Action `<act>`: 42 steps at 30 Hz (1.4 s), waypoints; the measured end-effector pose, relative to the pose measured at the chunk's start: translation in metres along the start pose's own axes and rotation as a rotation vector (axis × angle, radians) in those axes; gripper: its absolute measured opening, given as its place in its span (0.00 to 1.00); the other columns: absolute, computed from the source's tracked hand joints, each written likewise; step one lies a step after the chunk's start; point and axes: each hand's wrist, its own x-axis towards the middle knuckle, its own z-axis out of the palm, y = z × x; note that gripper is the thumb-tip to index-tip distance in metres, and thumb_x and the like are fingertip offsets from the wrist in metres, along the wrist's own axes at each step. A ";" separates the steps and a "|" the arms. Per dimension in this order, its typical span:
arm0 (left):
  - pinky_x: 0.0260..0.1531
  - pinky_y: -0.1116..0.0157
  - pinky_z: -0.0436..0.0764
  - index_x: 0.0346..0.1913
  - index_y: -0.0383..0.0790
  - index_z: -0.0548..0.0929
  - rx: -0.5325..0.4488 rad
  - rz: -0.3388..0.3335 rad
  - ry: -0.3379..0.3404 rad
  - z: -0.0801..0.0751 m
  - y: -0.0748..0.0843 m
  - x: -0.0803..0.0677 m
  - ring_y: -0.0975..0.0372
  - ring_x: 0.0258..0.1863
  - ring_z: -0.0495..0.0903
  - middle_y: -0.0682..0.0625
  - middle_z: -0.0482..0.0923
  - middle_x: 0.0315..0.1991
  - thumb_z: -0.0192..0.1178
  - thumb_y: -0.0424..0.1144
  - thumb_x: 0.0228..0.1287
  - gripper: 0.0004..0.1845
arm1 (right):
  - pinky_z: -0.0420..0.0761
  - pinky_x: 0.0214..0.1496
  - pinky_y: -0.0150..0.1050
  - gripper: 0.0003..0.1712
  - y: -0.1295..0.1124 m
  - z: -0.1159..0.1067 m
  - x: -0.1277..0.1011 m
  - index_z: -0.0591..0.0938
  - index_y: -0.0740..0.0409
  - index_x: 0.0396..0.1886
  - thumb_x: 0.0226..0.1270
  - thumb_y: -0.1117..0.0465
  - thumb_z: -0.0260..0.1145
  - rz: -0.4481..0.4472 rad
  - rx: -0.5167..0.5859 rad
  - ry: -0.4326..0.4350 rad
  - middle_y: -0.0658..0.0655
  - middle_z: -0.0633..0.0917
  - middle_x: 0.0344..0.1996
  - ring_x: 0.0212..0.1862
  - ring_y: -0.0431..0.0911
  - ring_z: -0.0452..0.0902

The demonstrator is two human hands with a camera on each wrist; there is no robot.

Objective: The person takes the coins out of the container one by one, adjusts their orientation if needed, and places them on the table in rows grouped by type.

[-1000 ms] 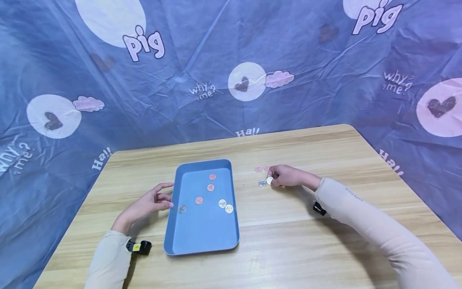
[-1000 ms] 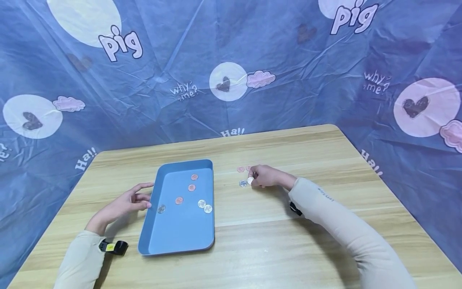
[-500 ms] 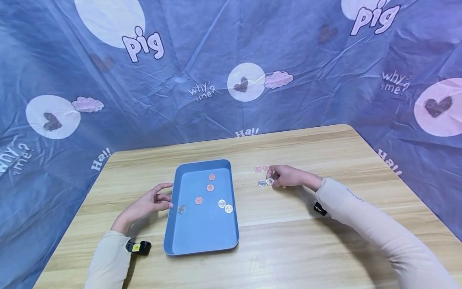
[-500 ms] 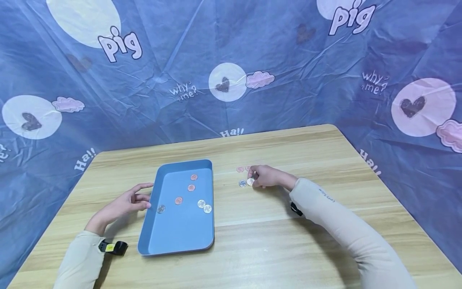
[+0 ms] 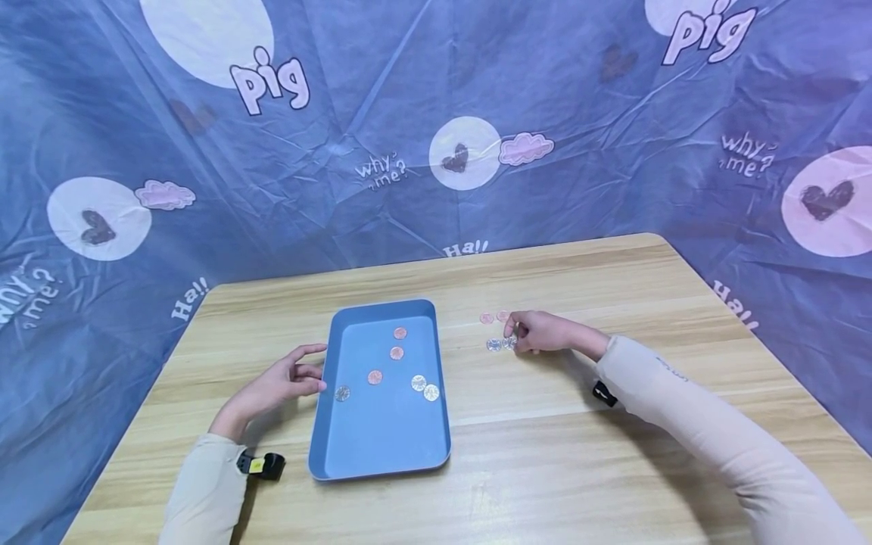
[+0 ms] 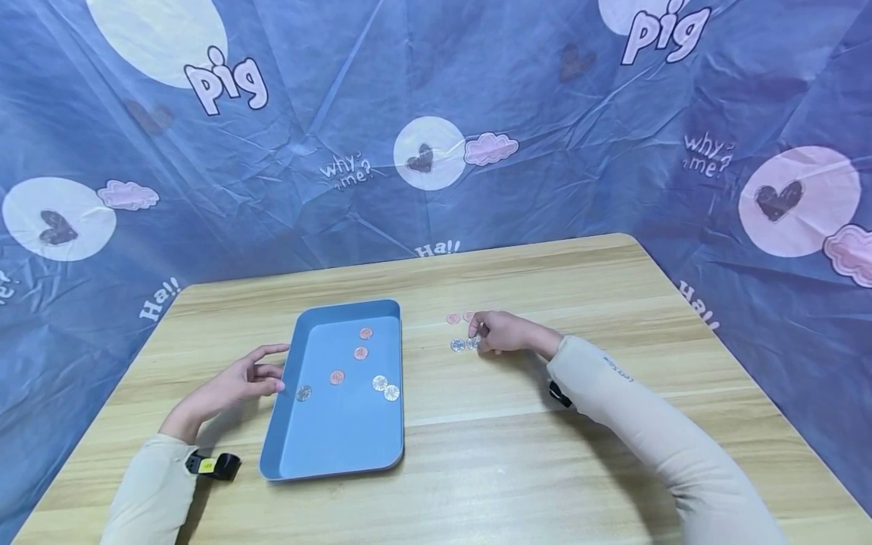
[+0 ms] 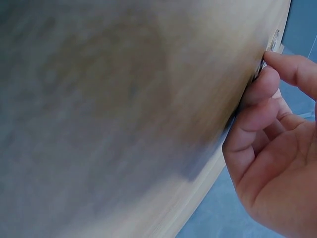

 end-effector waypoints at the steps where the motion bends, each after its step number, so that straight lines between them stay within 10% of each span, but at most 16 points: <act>1: 0.51 0.72 0.76 0.74 0.35 0.51 0.001 0.000 0.001 0.000 0.000 0.000 0.60 0.49 0.81 0.32 0.78 0.53 0.62 0.39 0.65 0.42 | 0.71 0.26 0.33 0.14 0.000 0.000 -0.001 0.75 0.65 0.45 0.59 0.70 0.63 0.001 0.001 -0.001 0.49 0.73 0.20 0.20 0.41 0.68; 42: 0.54 0.65 0.77 0.74 0.35 0.51 0.004 -0.011 0.003 -0.001 0.001 0.000 0.58 0.50 0.82 0.31 0.78 0.53 0.62 0.39 0.65 0.42 | 0.68 0.23 0.29 0.19 0.001 -0.009 -0.011 0.70 0.69 0.53 0.64 0.68 0.62 0.001 0.140 -0.035 0.52 0.74 0.20 0.22 0.42 0.69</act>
